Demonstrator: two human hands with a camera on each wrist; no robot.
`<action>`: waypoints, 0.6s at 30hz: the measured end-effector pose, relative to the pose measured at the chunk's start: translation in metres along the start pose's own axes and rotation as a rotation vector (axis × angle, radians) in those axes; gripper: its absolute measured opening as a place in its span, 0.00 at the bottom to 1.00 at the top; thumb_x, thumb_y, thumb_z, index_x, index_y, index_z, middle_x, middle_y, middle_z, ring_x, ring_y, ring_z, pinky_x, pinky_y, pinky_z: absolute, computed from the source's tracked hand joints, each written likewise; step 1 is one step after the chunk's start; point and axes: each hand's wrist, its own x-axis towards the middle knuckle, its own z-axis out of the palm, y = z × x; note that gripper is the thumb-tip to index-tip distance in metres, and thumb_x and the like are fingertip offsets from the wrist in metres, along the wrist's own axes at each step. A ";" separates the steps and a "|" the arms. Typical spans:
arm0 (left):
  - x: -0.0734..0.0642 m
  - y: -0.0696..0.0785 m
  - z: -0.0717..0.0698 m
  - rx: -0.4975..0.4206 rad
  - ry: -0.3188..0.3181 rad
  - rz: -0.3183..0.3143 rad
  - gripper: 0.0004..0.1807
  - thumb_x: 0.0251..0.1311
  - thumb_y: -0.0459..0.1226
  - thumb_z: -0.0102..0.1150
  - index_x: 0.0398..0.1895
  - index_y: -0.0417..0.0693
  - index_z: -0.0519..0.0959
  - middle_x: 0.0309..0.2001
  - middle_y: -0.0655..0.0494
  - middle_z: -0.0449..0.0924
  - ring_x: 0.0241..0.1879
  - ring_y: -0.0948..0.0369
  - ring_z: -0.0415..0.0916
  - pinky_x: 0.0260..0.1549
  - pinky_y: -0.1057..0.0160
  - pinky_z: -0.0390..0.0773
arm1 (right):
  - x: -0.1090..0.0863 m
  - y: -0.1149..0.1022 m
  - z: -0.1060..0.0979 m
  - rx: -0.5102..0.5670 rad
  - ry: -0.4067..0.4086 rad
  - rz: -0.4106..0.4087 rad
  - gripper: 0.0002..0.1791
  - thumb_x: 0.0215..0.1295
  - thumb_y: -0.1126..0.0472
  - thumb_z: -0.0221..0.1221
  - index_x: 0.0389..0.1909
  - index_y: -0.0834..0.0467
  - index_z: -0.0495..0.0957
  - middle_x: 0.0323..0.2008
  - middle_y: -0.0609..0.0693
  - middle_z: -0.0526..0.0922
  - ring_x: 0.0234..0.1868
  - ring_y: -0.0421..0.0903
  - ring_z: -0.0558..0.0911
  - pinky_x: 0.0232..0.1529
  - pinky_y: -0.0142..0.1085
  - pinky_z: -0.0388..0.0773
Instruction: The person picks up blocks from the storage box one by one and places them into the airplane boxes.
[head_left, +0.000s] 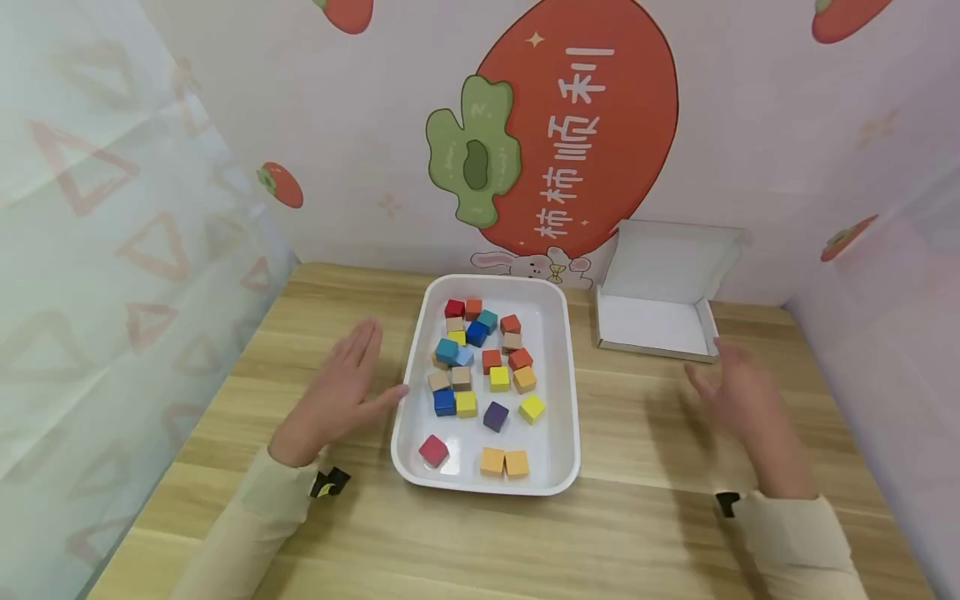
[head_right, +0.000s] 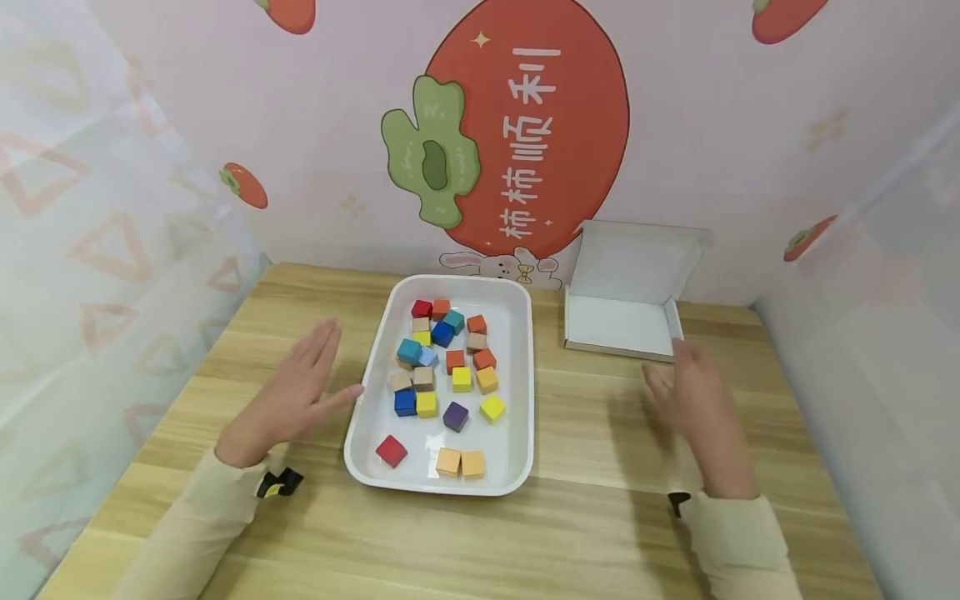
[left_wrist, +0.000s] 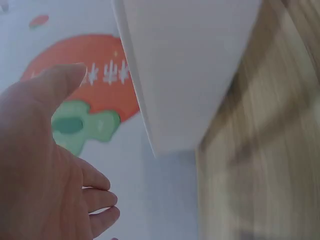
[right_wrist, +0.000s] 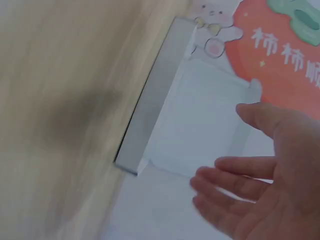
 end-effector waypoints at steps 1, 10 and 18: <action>0.001 0.005 -0.001 -0.004 -0.010 0.021 0.59 0.71 0.68 0.50 0.86 0.36 0.41 0.87 0.41 0.35 0.87 0.42 0.35 0.83 0.35 0.48 | 0.004 0.005 -0.005 -0.010 0.014 -0.009 0.39 0.81 0.48 0.54 0.72 0.80 0.60 0.65 0.85 0.68 0.63 0.84 0.69 0.59 0.76 0.70; -0.001 0.033 0.016 -0.033 -0.088 0.082 0.61 0.68 0.69 0.53 0.86 0.37 0.42 0.88 0.42 0.34 0.87 0.42 0.37 0.82 0.37 0.51 | 0.035 0.047 -0.027 -0.050 0.066 0.004 0.26 0.78 0.56 0.55 0.52 0.80 0.74 0.50 0.82 0.79 0.50 0.78 0.78 0.47 0.69 0.76; -0.007 0.039 0.026 -0.057 -0.109 0.075 0.63 0.65 0.71 0.54 0.86 0.40 0.42 0.88 0.45 0.33 0.87 0.44 0.36 0.81 0.38 0.54 | 0.048 0.074 -0.023 -0.011 -0.037 0.067 0.31 0.80 0.53 0.50 0.58 0.83 0.71 0.50 0.82 0.78 0.50 0.77 0.79 0.49 0.67 0.78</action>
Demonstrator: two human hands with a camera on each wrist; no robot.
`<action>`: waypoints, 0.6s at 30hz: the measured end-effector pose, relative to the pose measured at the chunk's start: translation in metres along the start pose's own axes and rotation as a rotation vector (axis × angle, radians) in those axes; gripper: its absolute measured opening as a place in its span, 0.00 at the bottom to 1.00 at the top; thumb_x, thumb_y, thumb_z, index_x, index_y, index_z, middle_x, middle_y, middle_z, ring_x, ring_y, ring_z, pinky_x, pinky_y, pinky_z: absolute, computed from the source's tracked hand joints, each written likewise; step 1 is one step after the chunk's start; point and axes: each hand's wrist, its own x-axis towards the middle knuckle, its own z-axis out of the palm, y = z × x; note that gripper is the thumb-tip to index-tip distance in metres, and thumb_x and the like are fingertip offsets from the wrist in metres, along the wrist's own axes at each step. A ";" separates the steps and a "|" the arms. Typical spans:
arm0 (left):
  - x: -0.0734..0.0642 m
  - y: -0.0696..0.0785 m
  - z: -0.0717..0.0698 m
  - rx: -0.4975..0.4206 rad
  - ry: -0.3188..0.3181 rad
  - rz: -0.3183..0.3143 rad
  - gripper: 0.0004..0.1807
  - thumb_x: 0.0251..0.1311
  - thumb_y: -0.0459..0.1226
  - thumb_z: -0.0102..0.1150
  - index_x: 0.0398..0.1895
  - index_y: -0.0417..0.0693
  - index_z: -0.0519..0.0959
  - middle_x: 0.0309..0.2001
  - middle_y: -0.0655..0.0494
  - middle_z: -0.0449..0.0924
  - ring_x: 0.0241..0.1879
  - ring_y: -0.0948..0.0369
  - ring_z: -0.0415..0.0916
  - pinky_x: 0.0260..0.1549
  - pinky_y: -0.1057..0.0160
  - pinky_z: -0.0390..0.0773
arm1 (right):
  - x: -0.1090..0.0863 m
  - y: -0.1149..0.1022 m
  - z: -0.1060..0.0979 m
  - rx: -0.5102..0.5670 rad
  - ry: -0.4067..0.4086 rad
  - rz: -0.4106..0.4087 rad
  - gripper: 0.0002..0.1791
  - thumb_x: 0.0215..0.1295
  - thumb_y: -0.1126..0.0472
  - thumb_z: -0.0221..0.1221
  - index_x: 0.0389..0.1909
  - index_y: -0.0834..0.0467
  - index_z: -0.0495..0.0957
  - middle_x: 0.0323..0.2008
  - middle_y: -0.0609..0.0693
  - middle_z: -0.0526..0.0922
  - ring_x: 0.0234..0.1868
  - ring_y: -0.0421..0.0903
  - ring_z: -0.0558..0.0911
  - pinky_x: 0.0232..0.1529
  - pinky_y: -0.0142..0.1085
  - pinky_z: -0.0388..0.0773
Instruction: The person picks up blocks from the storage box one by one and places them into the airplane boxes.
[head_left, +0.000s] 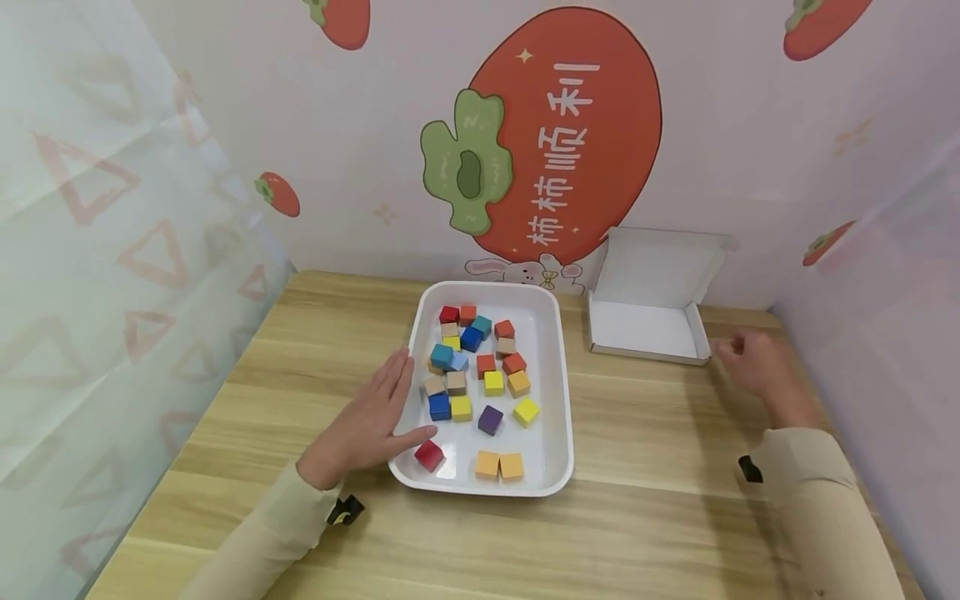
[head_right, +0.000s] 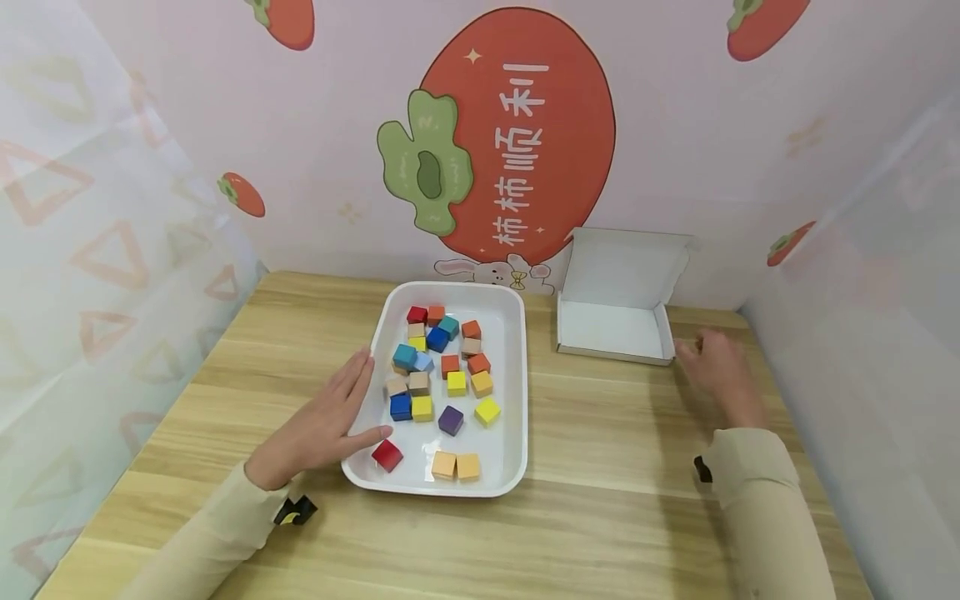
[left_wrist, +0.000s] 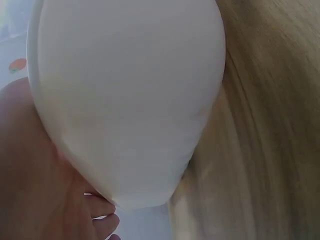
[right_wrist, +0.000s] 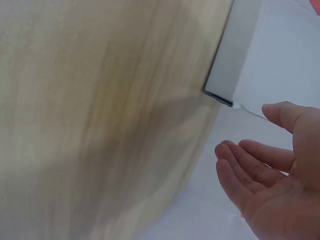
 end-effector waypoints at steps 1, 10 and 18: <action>-0.001 0.001 0.000 0.010 0.001 0.006 0.63 0.64 0.71 0.54 0.86 0.40 0.42 0.88 0.46 0.33 0.87 0.44 0.36 0.81 0.38 0.54 | 0.001 0.002 0.001 0.014 -0.016 0.003 0.32 0.81 0.53 0.50 0.63 0.82 0.69 0.55 0.82 0.77 0.55 0.78 0.78 0.53 0.69 0.77; -0.009 0.007 0.008 0.101 0.033 0.043 0.65 0.63 0.73 0.53 0.85 0.36 0.45 0.88 0.42 0.35 0.87 0.43 0.37 0.82 0.41 0.54 | 0.007 0.010 0.017 0.085 -0.030 0.021 0.30 0.82 0.54 0.46 0.64 0.79 0.72 0.58 0.81 0.77 0.57 0.76 0.79 0.56 0.68 0.78; -0.006 0.006 0.010 0.158 0.058 0.054 0.65 0.63 0.73 0.53 0.85 0.35 0.46 0.87 0.41 0.37 0.87 0.43 0.38 0.83 0.42 0.53 | 0.018 0.007 0.020 0.106 -0.033 0.023 0.24 0.81 0.59 0.49 0.60 0.78 0.76 0.56 0.80 0.79 0.57 0.74 0.79 0.57 0.67 0.77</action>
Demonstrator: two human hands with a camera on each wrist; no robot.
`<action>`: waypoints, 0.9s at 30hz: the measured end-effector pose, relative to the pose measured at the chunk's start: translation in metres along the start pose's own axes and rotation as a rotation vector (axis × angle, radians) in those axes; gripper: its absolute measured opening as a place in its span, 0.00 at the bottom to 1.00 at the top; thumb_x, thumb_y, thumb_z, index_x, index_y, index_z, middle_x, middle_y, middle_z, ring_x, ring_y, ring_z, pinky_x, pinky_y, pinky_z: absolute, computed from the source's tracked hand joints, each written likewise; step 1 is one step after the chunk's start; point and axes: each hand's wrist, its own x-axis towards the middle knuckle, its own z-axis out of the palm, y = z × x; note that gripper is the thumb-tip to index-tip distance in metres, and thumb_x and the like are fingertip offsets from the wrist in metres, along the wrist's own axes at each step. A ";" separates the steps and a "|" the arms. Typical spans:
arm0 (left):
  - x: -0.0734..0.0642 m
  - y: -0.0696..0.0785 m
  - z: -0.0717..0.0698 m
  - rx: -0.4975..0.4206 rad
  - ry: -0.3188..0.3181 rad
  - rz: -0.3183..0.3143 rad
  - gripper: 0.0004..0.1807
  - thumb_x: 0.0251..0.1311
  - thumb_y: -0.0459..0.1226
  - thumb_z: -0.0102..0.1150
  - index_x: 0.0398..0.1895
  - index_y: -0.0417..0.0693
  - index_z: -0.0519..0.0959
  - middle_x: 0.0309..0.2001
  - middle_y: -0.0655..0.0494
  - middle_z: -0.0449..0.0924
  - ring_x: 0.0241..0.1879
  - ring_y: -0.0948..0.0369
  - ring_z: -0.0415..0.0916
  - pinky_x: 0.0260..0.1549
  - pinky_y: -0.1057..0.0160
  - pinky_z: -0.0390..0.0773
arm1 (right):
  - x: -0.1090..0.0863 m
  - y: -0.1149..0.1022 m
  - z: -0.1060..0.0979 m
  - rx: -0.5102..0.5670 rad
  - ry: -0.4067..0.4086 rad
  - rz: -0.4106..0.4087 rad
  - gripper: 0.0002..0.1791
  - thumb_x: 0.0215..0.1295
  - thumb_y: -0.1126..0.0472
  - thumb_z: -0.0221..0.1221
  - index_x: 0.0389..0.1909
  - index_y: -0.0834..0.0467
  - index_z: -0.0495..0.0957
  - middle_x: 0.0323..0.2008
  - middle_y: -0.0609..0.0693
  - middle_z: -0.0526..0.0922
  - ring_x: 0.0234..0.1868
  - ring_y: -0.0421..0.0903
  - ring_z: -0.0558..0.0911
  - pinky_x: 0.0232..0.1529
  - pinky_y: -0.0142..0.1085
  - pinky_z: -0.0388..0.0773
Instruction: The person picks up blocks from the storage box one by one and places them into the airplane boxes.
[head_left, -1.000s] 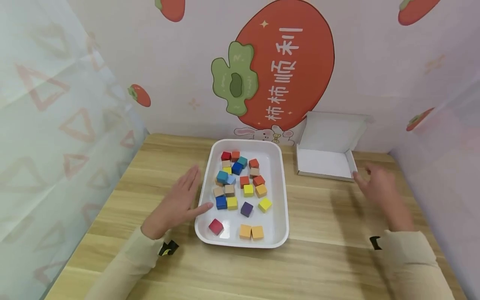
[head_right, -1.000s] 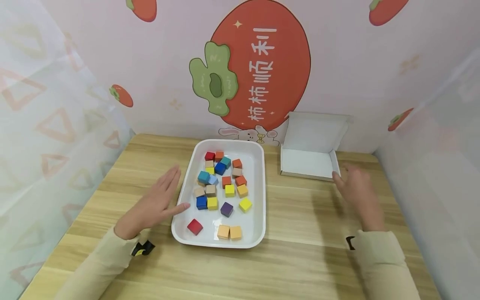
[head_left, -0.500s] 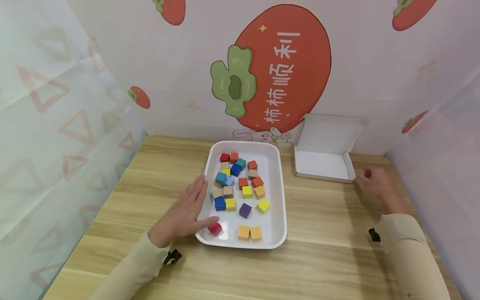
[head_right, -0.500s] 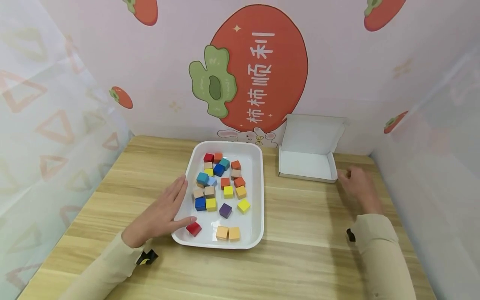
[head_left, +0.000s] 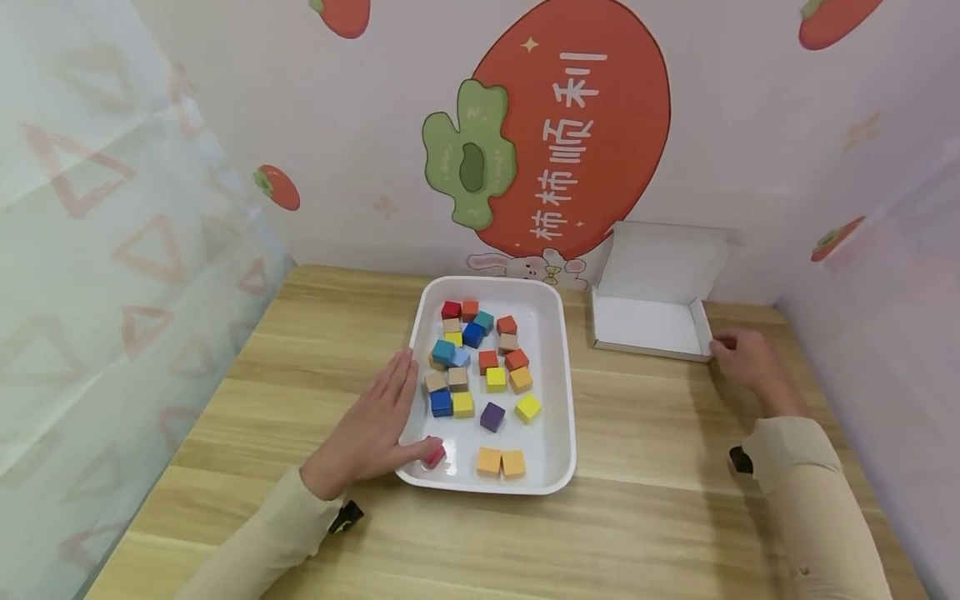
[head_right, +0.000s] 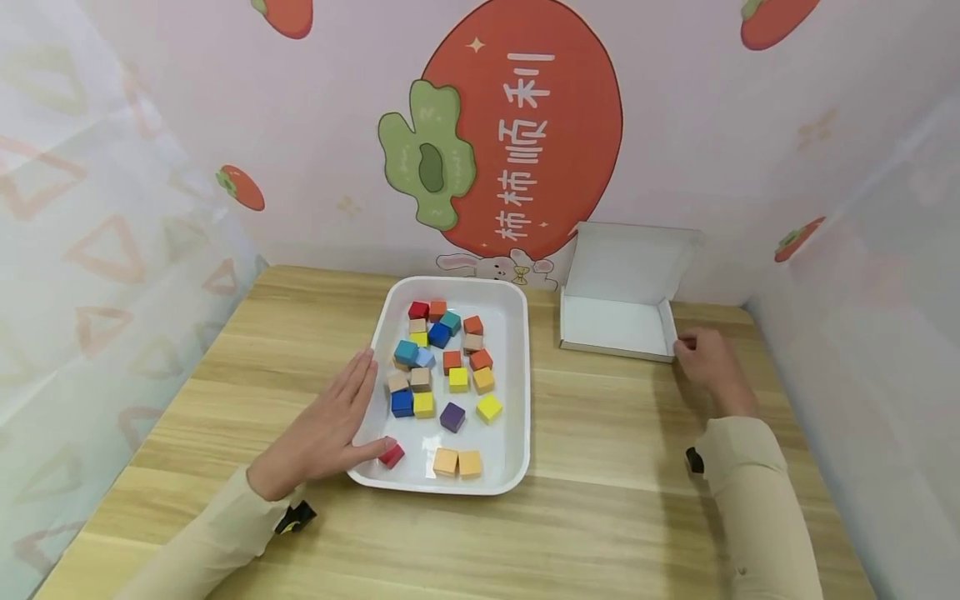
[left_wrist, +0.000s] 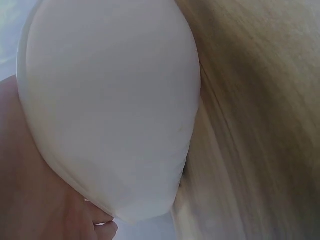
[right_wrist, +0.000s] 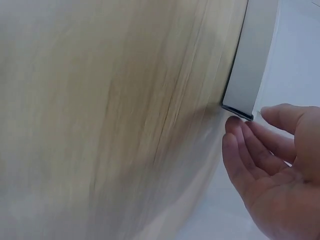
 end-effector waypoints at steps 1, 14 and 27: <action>0.000 0.000 0.000 0.006 0.002 0.003 0.65 0.63 0.73 0.52 0.85 0.35 0.46 0.87 0.41 0.37 0.87 0.43 0.38 0.83 0.42 0.53 | 0.001 0.000 0.000 0.002 -0.005 0.003 0.24 0.81 0.60 0.49 0.60 0.79 0.76 0.57 0.80 0.78 0.57 0.74 0.79 0.57 0.67 0.77; -0.001 0.002 -0.002 0.031 -0.006 0.002 0.64 0.63 0.73 0.52 0.85 0.35 0.46 0.87 0.40 0.36 0.87 0.43 0.37 0.84 0.44 0.51 | 0.000 -0.002 0.001 -0.016 -0.008 -0.049 0.20 0.77 0.67 0.53 0.57 0.81 0.76 0.52 0.80 0.81 0.53 0.74 0.80 0.53 0.65 0.79; 0.000 0.002 -0.003 0.021 -0.009 0.001 0.64 0.63 0.72 0.53 0.85 0.35 0.46 0.87 0.40 0.37 0.87 0.43 0.37 0.84 0.43 0.50 | -0.016 -0.005 0.005 -0.049 -0.025 -0.085 0.18 0.75 0.67 0.56 0.56 0.79 0.78 0.47 0.76 0.85 0.49 0.69 0.83 0.49 0.60 0.82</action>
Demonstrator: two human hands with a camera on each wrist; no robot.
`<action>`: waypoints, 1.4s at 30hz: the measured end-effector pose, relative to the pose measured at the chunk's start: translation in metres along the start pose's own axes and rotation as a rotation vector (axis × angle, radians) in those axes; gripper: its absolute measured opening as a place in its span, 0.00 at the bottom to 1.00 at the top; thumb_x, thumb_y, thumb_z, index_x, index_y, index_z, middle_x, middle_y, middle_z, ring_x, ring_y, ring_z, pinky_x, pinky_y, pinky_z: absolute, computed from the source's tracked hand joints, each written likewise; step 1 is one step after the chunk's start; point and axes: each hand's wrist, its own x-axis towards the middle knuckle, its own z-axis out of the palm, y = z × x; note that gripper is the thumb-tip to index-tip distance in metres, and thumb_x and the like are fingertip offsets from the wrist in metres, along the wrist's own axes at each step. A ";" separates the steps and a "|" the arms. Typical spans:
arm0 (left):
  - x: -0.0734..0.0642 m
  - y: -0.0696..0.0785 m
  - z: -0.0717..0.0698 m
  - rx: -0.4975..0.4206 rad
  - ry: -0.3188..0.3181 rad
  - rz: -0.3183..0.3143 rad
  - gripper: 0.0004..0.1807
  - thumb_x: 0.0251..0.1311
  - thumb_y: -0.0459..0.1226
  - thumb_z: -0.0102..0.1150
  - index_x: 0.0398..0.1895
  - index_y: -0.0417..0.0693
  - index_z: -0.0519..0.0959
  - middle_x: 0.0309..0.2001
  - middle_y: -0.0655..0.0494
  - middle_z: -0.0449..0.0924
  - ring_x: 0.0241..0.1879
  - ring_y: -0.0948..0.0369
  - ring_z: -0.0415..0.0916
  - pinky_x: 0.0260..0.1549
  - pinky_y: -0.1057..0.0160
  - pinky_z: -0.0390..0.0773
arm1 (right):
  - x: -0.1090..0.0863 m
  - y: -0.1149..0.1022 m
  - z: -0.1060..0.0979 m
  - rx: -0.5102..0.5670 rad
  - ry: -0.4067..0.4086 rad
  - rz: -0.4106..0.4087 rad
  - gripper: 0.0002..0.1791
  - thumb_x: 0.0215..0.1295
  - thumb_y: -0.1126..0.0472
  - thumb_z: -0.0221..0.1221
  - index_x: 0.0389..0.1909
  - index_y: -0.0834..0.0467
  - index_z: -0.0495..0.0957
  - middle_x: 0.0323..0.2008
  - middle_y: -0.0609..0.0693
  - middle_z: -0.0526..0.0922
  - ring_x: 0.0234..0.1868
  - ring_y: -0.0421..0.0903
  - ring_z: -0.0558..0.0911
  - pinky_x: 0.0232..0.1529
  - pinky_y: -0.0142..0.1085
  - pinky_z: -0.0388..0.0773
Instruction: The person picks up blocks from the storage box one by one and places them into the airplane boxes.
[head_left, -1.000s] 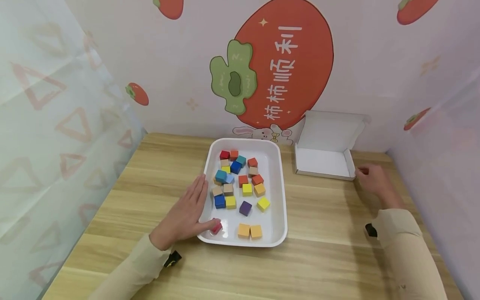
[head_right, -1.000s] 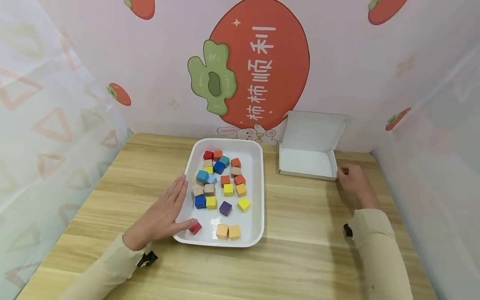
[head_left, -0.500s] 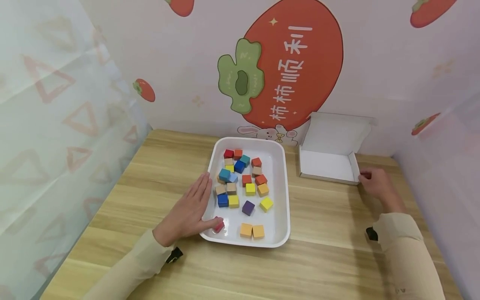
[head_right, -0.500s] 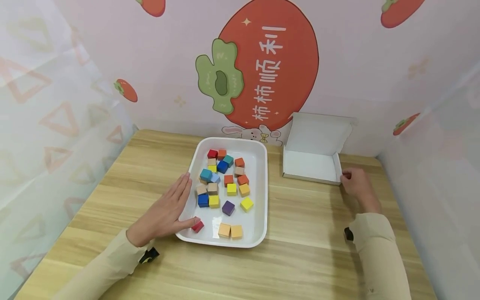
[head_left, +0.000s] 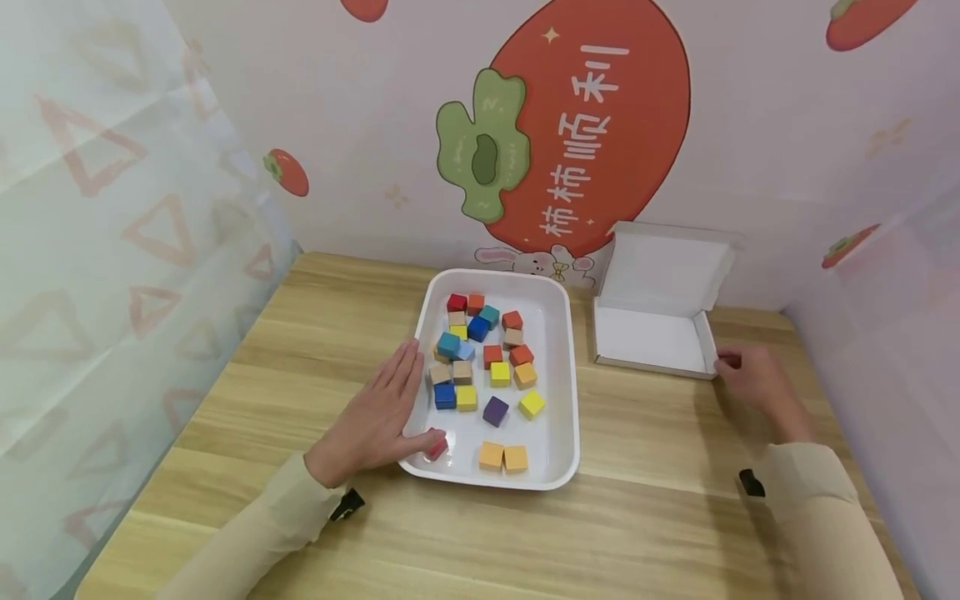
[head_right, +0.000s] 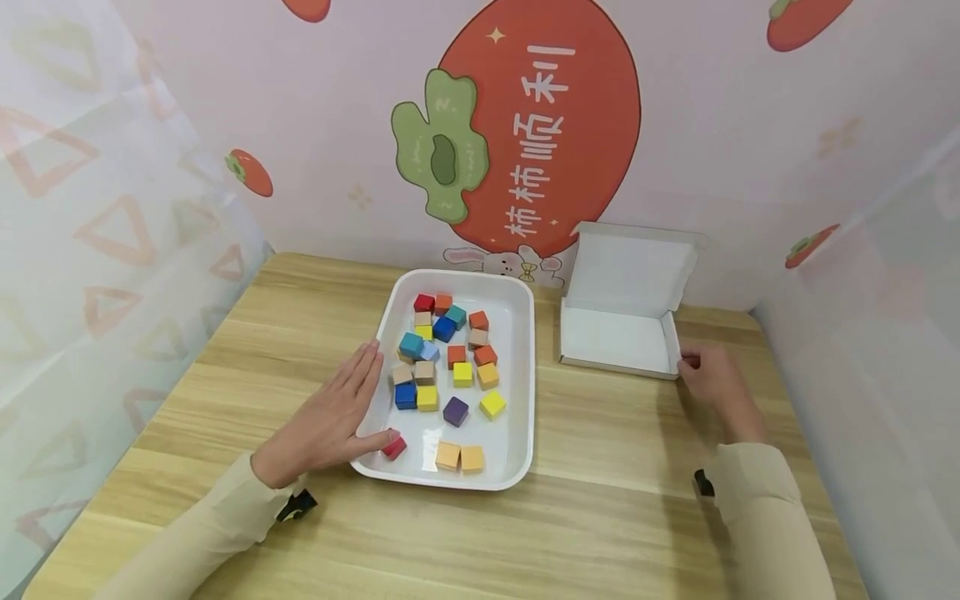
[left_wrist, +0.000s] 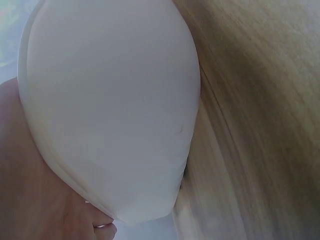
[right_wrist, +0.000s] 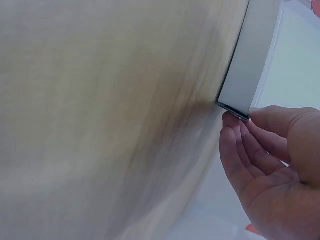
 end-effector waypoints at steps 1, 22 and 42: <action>0.000 0.000 0.000 -0.001 -0.003 0.001 0.64 0.63 0.72 0.53 0.85 0.35 0.46 0.87 0.40 0.37 0.87 0.43 0.37 0.84 0.43 0.50 | -0.003 -0.001 0.000 0.005 -0.009 0.003 0.19 0.76 0.67 0.56 0.56 0.80 0.78 0.47 0.76 0.85 0.49 0.69 0.83 0.49 0.60 0.82; 0.003 -0.002 -0.001 -0.018 -0.026 -0.005 0.65 0.63 0.73 0.53 0.85 0.35 0.45 0.87 0.40 0.35 0.87 0.42 0.35 0.84 0.42 0.48 | -0.055 -0.024 0.010 0.016 -0.059 -0.003 0.19 0.76 0.67 0.58 0.57 0.80 0.77 0.47 0.74 0.85 0.48 0.68 0.85 0.49 0.58 0.84; -0.015 0.001 -0.002 -0.009 -0.026 -0.012 0.65 0.62 0.75 0.52 0.85 0.36 0.47 0.88 0.42 0.37 0.87 0.43 0.38 0.82 0.42 0.54 | -0.058 -0.044 0.009 0.028 -0.085 -0.050 0.25 0.78 0.62 0.59 0.63 0.79 0.73 0.52 0.76 0.84 0.53 0.71 0.84 0.54 0.64 0.82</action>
